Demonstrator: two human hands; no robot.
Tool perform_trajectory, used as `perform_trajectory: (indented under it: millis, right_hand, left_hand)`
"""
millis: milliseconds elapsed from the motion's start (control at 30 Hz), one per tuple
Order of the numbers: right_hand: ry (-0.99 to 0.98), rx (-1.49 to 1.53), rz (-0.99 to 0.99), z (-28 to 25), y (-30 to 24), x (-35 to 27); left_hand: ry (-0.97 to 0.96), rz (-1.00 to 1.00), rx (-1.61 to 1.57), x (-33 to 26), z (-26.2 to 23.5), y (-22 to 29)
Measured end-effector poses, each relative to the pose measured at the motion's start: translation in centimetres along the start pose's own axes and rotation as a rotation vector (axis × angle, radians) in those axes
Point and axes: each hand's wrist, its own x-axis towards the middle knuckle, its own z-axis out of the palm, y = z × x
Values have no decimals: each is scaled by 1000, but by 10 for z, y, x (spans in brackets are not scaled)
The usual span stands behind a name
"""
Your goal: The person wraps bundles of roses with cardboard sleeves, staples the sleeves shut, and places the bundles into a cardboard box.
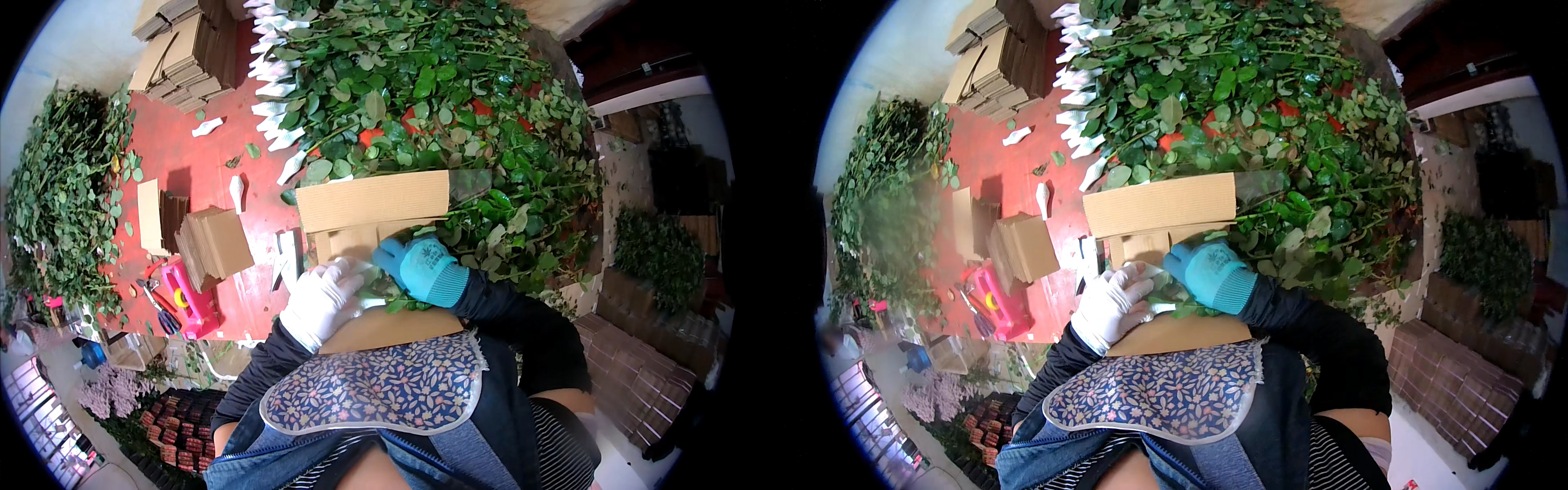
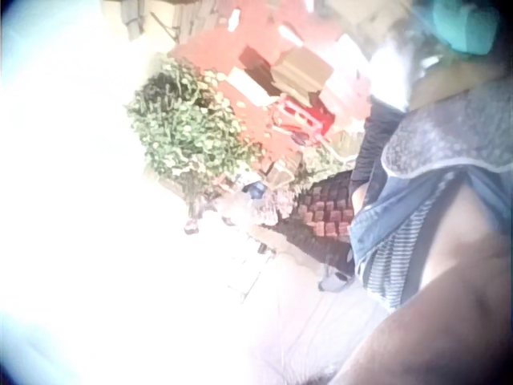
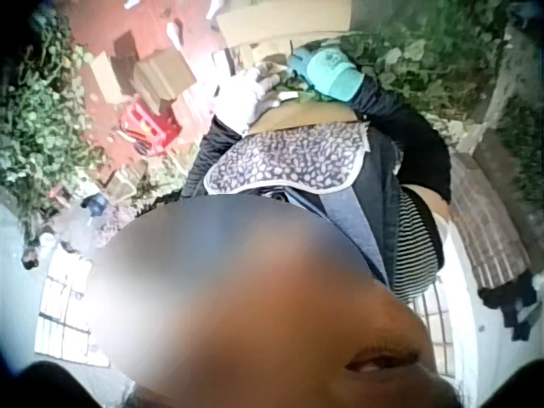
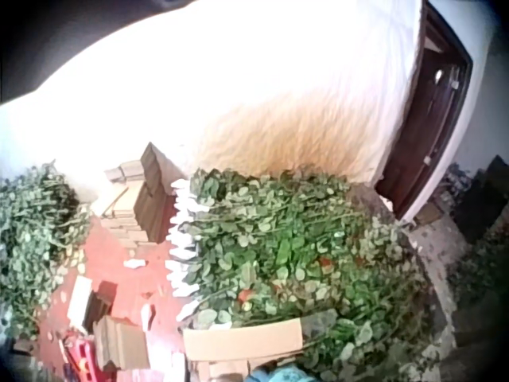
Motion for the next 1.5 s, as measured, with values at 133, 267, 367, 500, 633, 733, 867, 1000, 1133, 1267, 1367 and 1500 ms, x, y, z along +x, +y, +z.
perform_trajectory:
  millis: [133, 267, 367, 500, 633, 733, 867, 1000, 1133, 1267, 1367, 1500]
  right_hand:
    - [-178, 108, -11, -39, -1, -3]
    - [-106, -114, -165, -129, 15, 14]
    - [425, 39, -137, -115, 86, 61]
    - [37, -100, 18, -54, 164, 144]
    - [139, -332, -27, -20, 170, 197]
    - [-60, -371, 169, -11, 176, 215]
    - [-42, -460, 48, -10, 160, 204]
    - [234, -490, -132, 0, 170, 163]
    - [435, -338, -158, -16, 175, 151]
    - [577, -182, -100, -75, 156, 157]
    - [443, -149, -246, -102, 115, 136]
    - [340, -327, -264, -78, 108, 140]
  left_hand:
    - [49, -26, 109, -2, 5, 8]
    - [98, -72, 79, -5, 4, 11]
    - [85, -61, 20, -3, 1, 11]
    - [85, -40, -40, -2, 3, 9]
    - [54, -109, -24, -6, 4, 11]
    - [34, -122, -33, -5, 0, 14]
    - [27, -163, -34, -11, -3, 17]
    - [0, -175, -57, -10, -2, 17]
    - [26, -134, -15, -10, 1, 18]
    - [134, -85, -34, -8, 3, 19]
    - [109, -82, 31, -13, 7, 16]
    - [116, -67, 27, -13, 4, 15]
